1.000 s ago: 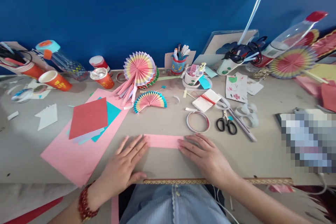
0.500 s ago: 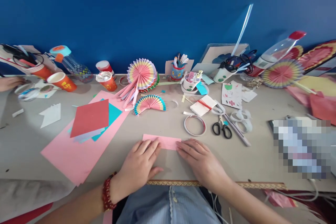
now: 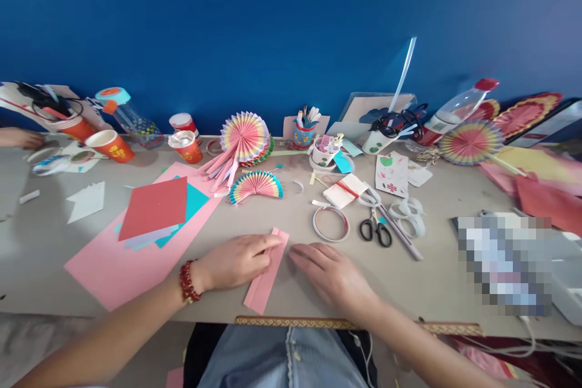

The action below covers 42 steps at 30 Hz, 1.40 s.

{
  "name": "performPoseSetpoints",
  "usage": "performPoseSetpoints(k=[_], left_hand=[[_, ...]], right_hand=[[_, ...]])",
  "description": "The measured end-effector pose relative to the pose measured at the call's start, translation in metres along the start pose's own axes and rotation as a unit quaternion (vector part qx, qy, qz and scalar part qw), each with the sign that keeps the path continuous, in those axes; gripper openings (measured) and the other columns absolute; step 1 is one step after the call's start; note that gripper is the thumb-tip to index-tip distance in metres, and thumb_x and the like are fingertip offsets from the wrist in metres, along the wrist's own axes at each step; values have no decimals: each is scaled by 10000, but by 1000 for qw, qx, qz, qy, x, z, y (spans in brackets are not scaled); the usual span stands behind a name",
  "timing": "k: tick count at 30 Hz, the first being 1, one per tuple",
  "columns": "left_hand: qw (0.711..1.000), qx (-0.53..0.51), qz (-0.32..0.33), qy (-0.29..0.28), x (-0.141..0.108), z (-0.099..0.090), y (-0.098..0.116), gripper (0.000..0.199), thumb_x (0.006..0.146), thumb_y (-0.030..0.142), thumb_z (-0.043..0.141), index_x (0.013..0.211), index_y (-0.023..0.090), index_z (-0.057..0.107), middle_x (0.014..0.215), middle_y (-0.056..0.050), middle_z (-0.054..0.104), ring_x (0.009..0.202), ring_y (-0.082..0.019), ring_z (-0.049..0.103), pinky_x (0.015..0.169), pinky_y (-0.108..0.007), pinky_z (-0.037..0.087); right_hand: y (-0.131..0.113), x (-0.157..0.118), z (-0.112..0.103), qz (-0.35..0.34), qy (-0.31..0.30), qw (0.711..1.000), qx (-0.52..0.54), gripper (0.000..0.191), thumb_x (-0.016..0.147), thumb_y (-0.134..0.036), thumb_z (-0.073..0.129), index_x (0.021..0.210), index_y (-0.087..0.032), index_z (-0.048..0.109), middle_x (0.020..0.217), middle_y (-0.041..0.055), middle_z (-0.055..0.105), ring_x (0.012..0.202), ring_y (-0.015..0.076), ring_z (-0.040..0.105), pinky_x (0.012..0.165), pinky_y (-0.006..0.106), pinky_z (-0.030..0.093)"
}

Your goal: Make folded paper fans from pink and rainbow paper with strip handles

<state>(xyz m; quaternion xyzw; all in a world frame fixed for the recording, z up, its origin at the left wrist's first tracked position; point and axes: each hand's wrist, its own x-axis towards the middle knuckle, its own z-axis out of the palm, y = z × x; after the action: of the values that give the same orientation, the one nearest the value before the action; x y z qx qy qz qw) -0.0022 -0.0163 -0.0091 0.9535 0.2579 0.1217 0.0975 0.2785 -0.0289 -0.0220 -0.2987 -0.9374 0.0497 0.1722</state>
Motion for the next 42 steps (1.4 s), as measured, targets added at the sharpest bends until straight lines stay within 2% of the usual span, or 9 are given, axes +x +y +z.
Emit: performPoseSetpoints(k=[5, 11, 14, 18, 21, 26, 28, 34, 42], left_hand=[[995, 4, -102, 8, 4, 2, 8, 214, 1004, 192, 485, 1151, 173, 639, 1196, -104, 656, 1132, -226, 603, 1013, -409, 514], [996, -91, -8, -10, 5, 8, -12, 302, 1022, 204, 439, 1234, 231, 653, 1297, -76, 648, 1220, -193, 592, 1056, -349, 487], [995, -97, -28, 3, 5, 8, -17, 304, 1032, 205, 409, 1222, 208, 646, 1310, -90, 624, 1147, -181, 625, 979, -310, 521], [998, -32, -42, 24, 1, 3, -9, 254, 1023, 227, 450, 1179, 176, 644, 1176, -96, 674, 1112, -225, 596, 975, -383, 481], [996, 10, -88, 20, -6, 2, 4, 218, 989, 325, 542, 1097, 178, 661, 1118, -91, 673, 1029, -239, 585, 889, -395, 471], [986, 52, -153, 49, -19, 12, 26, 214, 1018, 184, 470, 946, 191, 671, 979, -49, 649, 883, -192, 564, 791, -347, 441], [981, 34, -177, 70, -22, 16, 31, 215, 1024, 216, 476, 942, 193, 673, 908, -38, 633, 841, -188, 552, 761, -338, 440], [960, -75, -249, 101, -23, 17, 33, 192, 1039, 221, 447, 991, 200, 631, 929, -33, 642, 874, -180, 581, 799, -329, 459], [958, -51, -269, 80, -16, 21, 34, 201, 1008, 121, 419, 975, 194, 604, 910, -31, 616, 855, -193, 560, 762, -340, 425]], right_hand=[[13, 19, 0, -28, -10, 999, -13, 339, 985, -168, 499, 1307, -175, 604, 1281, 120, 667, 1097, 243, 624, 918, 402, 568], [32, 42, 4, -137, 7, 990, -32, 254, 1013, -181, 502, 1226, -159, 638, 1236, 100, 690, 1151, 225, 596, 946, 371, 525], [35, 51, 3, -185, -12, 981, -62, 197, 1015, -160, 489, 1058, -146, 680, 1060, 93, 727, 985, 201, 639, 850, 333, 528], [36, 51, 4, -198, -19, 977, -80, 236, 1027, -174, 461, 917, -152, 669, 871, 64, 704, 845, 178, 633, 711, 284, 495], [33, 44, 8, -179, 6, 981, -72, 228, 1023, -174, 451, 928, -157, 657, 869, 66, 696, 836, 173, 624, 705, 288, 486], [21, 28, 12, -114, 37, 993, -14, 158, 961, -123, 502, 911, -175, 643, 893, 58, 703, 855, 173, 630, 761, 298, 488], [14, 23, 11, -74, 27, 997, 16, 159, 957, -127, 502, 926, -179, 649, 941, 67, 707, 896, 186, 630, 802, 318, 495], [3, 21, 10, 45, 9, 995, 89, 162, 999, -191, 491, 999, -174, 652, 1032, 94, 687, 934, 214, 606, 846, 357, 512], [4, 25, 10, 103, -2, 991, 84, 146, 994, -219, 513, 907, -184, 625, 1039, 100, 648, 969, 242, 580, 869, 400, 503]])
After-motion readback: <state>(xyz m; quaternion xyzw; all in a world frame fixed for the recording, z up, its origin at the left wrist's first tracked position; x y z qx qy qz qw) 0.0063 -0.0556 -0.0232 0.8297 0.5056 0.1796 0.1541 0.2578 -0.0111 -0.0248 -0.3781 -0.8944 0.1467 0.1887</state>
